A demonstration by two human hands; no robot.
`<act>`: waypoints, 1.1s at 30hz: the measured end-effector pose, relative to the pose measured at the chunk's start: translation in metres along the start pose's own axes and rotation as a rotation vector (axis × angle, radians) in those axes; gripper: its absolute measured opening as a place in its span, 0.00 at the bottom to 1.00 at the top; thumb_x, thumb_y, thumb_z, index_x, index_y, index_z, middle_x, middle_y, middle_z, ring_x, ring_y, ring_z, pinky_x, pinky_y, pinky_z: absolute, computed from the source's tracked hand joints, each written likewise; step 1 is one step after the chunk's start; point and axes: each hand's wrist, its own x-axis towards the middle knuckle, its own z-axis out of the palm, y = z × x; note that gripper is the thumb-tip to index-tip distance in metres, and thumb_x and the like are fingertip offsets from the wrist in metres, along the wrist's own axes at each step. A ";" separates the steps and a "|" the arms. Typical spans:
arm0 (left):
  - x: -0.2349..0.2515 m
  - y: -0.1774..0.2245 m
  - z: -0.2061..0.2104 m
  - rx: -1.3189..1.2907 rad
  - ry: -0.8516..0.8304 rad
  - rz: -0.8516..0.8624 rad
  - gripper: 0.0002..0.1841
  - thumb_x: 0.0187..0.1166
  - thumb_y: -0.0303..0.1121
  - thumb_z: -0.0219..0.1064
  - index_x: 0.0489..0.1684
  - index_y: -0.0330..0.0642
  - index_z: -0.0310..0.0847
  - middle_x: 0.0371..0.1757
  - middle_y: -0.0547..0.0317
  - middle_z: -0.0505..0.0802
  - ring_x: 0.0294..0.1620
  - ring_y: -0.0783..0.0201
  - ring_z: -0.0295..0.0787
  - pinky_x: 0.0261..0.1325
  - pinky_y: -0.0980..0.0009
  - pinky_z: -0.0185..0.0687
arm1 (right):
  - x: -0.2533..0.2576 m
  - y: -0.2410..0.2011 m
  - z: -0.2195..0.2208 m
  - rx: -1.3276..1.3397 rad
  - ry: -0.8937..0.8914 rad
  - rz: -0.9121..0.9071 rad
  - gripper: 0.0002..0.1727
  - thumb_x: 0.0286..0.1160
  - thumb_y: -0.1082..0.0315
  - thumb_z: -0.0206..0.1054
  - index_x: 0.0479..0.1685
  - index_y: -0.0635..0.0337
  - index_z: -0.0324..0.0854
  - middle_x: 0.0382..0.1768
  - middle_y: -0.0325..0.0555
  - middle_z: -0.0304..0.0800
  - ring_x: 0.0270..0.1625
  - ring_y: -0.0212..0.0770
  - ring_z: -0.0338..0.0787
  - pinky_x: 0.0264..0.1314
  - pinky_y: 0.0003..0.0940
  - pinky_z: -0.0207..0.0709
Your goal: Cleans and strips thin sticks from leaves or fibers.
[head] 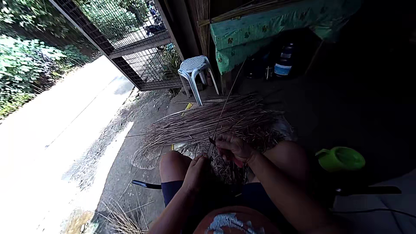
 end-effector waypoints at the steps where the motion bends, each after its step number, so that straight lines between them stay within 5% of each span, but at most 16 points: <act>1: 0.000 0.000 0.001 -0.009 0.012 0.006 0.16 0.89 0.35 0.43 0.37 0.43 0.77 0.16 0.69 0.74 0.11 0.77 0.66 0.15 0.82 0.64 | 0.000 0.000 0.000 0.012 0.015 -0.003 0.09 0.86 0.65 0.59 0.53 0.61 0.75 0.26 0.43 0.88 0.20 0.34 0.87 0.23 0.25 0.82; 4: 0.001 0.002 0.003 -0.021 0.046 0.022 0.17 0.91 0.35 0.42 0.37 0.43 0.75 0.16 0.69 0.73 0.11 0.77 0.65 0.15 0.81 0.63 | 0.001 0.000 -0.001 0.011 0.050 -0.019 0.10 0.87 0.66 0.59 0.53 0.63 0.76 0.27 0.44 0.89 0.21 0.35 0.87 0.24 0.26 0.84; 8: 0.004 0.006 0.007 -0.015 0.019 0.047 0.17 0.93 0.36 0.41 0.39 0.44 0.74 0.17 0.69 0.73 0.12 0.76 0.65 0.16 0.81 0.64 | -0.002 -0.001 -0.001 -0.052 -0.113 0.008 0.09 0.85 0.65 0.61 0.43 0.61 0.81 0.26 0.42 0.90 0.21 0.33 0.88 0.22 0.25 0.82; 17: 0.000 0.018 0.016 -0.094 -0.083 -0.007 0.17 0.91 0.35 0.41 0.37 0.47 0.76 0.17 0.71 0.72 0.12 0.77 0.63 0.16 0.81 0.62 | 0.000 0.002 -0.004 -0.104 -0.257 -0.077 0.06 0.82 0.65 0.68 0.44 0.59 0.84 0.25 0.37 0.91 0.20 0.30 0.87 0.21 0.24 0.81; 26: -0.005 0.026 0.007 -0.215 -0.249 -0.165 0.16 0.91 0.43 0.46 0.35 0.49 0.74 0.16 0.73 0.69 0.11 0.78 0.62 0.16 0.82 0.62 | 0.004 -0.001 -0.015 -0.208 -0.115 -0.213 0.08 0.83 0.64 0.68 0.44 0.60 0.85 0.25 0.37 0.90 0.20 0.28 0.85 0.22 0.22 0.79; 33: -0.002 0.025 0.002 -0.352 -0.257 -0.273 0.19 0.90 0.41 0.40 0.32 0.51 0.73 0.15 0.73 0.70 0.10 0.78 0.65 0.16 0.82 0.66 | 0.009 -0.002 -0.021 -0.315 -0.022 -0.170 0.10 0.83 0.62 0.68 0.43 0.60 0.83 0.25 0.34 0.89 0.21 0.27 0.84 0.23 0.22 0.79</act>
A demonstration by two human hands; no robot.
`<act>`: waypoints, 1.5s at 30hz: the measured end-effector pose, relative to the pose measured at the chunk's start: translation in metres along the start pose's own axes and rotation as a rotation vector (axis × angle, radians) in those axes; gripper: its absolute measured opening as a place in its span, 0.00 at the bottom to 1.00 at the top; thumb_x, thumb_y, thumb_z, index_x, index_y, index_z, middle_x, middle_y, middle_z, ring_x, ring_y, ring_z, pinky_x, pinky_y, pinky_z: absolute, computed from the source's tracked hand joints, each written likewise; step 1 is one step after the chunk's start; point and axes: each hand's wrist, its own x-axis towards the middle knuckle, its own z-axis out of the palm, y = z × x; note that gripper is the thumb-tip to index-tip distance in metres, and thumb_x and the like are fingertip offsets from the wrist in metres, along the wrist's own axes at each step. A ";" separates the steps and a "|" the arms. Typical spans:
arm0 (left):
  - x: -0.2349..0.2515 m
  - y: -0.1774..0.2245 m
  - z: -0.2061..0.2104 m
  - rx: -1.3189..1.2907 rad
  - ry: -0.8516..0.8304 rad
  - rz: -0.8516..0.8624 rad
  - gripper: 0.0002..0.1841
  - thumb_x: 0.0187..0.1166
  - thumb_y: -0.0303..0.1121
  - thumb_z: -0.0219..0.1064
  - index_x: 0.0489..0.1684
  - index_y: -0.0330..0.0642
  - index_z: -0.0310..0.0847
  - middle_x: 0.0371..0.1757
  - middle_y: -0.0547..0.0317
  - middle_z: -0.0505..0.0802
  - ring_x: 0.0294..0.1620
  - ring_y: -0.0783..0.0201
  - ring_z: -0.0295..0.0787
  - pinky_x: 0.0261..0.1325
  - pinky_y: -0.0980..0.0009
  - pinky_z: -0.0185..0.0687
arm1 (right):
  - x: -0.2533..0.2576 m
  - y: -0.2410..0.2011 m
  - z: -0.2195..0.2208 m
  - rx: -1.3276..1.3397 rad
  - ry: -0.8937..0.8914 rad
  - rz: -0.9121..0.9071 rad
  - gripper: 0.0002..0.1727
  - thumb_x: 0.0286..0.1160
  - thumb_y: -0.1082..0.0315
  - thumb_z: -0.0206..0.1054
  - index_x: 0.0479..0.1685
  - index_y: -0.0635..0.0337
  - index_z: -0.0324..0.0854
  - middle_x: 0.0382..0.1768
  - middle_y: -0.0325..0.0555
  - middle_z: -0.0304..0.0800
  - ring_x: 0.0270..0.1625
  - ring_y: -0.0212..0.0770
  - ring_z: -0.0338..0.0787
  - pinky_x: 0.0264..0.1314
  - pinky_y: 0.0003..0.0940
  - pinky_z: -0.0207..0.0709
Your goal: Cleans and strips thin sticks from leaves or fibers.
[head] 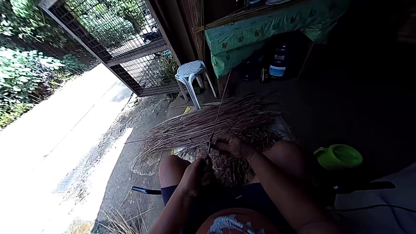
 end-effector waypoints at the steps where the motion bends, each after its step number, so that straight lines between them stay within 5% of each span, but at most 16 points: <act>1: 0.000 0.000 -0.001 -0.026 -0.004 -0.012 0.19 0.91 0.41 0.39 0.32 0.51 0.74 0.15 0.73 0.71 0.10 0.78 0.65 0.16 0.83 0.66 | 0.001 0.000 -0.003 -0.002 0.033 0.019 0.09 0.83 0.63 0.67 0.43 0.61 0.83 0.25 0.35 0.89 0.21 0.28 0.84 0.24 0.22 0.79; 8: 0.001 -0.002 -0.006 -0.187 0.039 -0.069 0.21 0.90 0.40 0.35 0.32 0.49 0.73 0.15 0.71 0.73 0.10 0.76 0.69 0.15 0.82 0.70 | 0.007 -0.001 -0.014 0.068 0.332 0.099 0.10 0.88 0.67 0.62 0.47 0.66 0.80 0.27 0.43 0.89 0.20 0.32 0.85 0.24 0.23 0.80; 12: 0.001 -0.003 -0.010 -0.233 -0.007 -0.086 0.20 0.89 0.40 0.37 0.32 0.48 0.74 0.16 0.69 0.75 0.10 0.76 0.71 0.15 0.82 0.72 | 0.004 -0.006 -0.015 0.180 0.246 0.082 0.20 0.89 0.66 0.58 0.75 0.63 0.73 0.30 0.48 0.90 0.23 0.35 0.87 0.26 0.26 0.83; 14: 0.003 -0.003 -0.010 -0.280 -0.011 -0.112 0.20 0.89 0.40 0.37 0.31 0.48 0.74 0.16 0.69 0.75 0.10 0.76 0.72 0.15 0.82 0.73 | 0.002 -0.008 -0.005 0.235 0.217 0.093 0.23 0.89 0.66 0.57 0.81 0.60 0.71 0.30 0.47 0.88 0.23 0.34 0.86 0.26 0.25 0.82; 18: 0.006 -0.007 -0.011 -0.333 -0.003 -0.107 0.19 0.88 0.39 0.38 0.30 0.48 0.74 0.15 0.68 0.77 0.10 0.75 0.74 0.15 0.81 0.74 | 0.003 -0.003 0.003 0.376 0.365 0.045 0.17 0.92 0.66 0.52 0.69 0.63 0.77 0.27 0.46 0.87 0.21 0.33 0.84 0.24 0.25 0.80; 21: 0.008 -0.010 -0.013 -0.292 0.001 -0.137 0.20 0.88 0.40 0.38 0.30 0.49 0.73 0.16 0.69 0.76 0.10 0.76 0.73 0.15 0.82 0.73 | 0.000 -0.003 0.000 0.367 0.270 0.049 0.19 0.91 0.66 0.53 0.73 0.63 0.75 0.28 0.46 0.88 0.22 0.34 0.86 0.24 0.24 0.81; 24: 0.009 -0.012 -0.010 -0.104 0.029 -0.127 0.20 0.88 0.41 0.36 0.31 0.49 0.73 0.17 0.69 0.76 0.11 0.77 0.71 0.15 0.83 0.71 | 0.000 -0.002 0.005 0.340 0.221 0.077 0.14 0.90 0.67 0.55 0.58 0.66 0.81 0.26 0.44 0.88 0.21 0.32 0.85 0.23 0.23 0.80; 27: 0.011 -0.020 -0.007 0.500 0.229 0.164 0.24 0.89 0.43 0.35 0.43 0.40 0.77 0.20 0.65 0.81 0.15 0.72 0.75 0.19 0.77 0.74 | 0.000 -0.001 0.009 0.342 0.259 0.085 0.12 0.90 0.67 0.55 0.49 0.67 0.81 0.25 0.45 0.89 0.20 0.32 0.85 0.23 0.23 0.80; 30: 0.014 -0.025 -0.019 1.250 0.413 0.457 0.25 0.88 0.48 0.52 0.64 0.33 0.80 0.37 0.58 0.89 0.32 0.69 0.86 0.39 0.69 0.86 | 0.001 -0.001 0.010 0.322 0.287 0.102 0.10 0.90 0.68 0.56 0.48 0.65 0.79 0.25 0.46 0.88 0.19 0.33 0.84 0.22 0.23 0.79; 34: 0.018 -0.028 -0.020 1.629 0.574 0.596 0.17 0.84 0.38 0.60 0.58 0.34 0.86 0.36 0.53 0.92 0.32 0.62 0.89 0.40 0.63 0.88 | 0.001 -0.001 0.017 0.283 0.318 0.142 0.09 0.90 0.69 0.57 0.49 0.66 0.79 0.25 0.45 0.88 0.20 0.33 0.84 0.23 0.23 0.79; 37: 0.018 -0.025 -0.023 1.575 0.555 0.519 0.16 0.89 0.37 0.55 0.47 0.38 0.88 0.27 0.60 0.90 0.27 0.67 0.87 0.37 0.67 0.86 | -0.001 0.000 0.018 0.190 0.235 0.156 0.10 0.89 0.67 0.58 0.49 0.66 0.79 0.27 0.44 0.89 0.22 0.33 0.86 0.25 0.24 0.81; 41: 0.017 -0.017 -0.021 1.203 0.405 0.436 0.19 0.92 0.38 0.49 0.45 0.39 0.86 0.20 0.68 0.83 0.17 0.74 0.79 0.25 0.74 0.81 | -0.004 -0.001 0.024 0.102 0.050 0.215 0.10 0.88 0.66 0.60 0.49 0.65 0.83 0.29 0.41 0.91 0.22 0.31 0.86 0.25 0.23 0.81; 45: 0.014 -0.014 -0.020 1.160 0.368 0.471 0.18 0.92 0.38 0.49 0.43 0.40 0.86 0.17 0.70 0.76 0.14 0.74 0.70 0.21 0.75 0.72 | -0.003 0.000 0.024 0.099 0.059 0.162 0.11 0.86 0.66 0.62 0.50 0.64 0.85 0.28 0.39 0.91 0.20 0.29 0.84 0.23 0.23 0.80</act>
